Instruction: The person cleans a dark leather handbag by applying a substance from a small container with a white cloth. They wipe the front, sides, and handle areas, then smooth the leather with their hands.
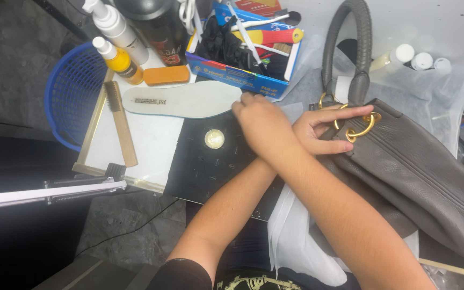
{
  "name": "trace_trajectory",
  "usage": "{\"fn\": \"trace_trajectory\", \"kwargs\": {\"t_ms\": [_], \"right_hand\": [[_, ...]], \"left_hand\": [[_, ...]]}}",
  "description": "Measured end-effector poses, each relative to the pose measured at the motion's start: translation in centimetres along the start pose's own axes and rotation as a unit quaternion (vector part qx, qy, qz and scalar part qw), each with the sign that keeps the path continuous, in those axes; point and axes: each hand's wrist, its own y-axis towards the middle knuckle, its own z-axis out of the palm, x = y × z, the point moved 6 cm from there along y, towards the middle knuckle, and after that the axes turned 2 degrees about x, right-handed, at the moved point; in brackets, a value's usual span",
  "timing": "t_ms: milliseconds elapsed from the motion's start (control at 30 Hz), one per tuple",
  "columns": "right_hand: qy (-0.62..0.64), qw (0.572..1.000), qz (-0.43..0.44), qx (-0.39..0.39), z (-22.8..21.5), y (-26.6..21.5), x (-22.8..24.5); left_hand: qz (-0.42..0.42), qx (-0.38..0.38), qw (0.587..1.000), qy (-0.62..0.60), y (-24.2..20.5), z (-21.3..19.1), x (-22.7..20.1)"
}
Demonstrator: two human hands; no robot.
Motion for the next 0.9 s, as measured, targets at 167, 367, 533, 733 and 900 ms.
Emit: {"fn": "trace_trajectory", "kwargs": {"t_ms": [167,367,533,733,900], "right_hand": [[0.000,0.999,0.041,-0.006,1.2,1.4,-2.0],[-0.019,0.998,0.045,-0.029,0.6,0.7,-1.8],[0.030,0.999,0.036,-0.009,-1.0,0.1,-0.9],[0.175,0.979,-0.078,-0.067,-3.5,0.1,2.6],[0.153,0.979,-0.128,-0.047,-2.5,0.7,5.1]], "left_hand": [[0.002,0.004,1.000,0.007,0.2,-0.5,1.0],[-0.004,-0.003,1.000,0.011,0.0,-0.4,0.8],[-0.004,-0.003,1.000,0.010,0.1,-0.1,0.1],[0.003,0.007,1.000,0.021,0.0,-0.1,-0.6],[-0.009,0.013,1.000,0.010,-0.1,0.0,-0.9]]}}
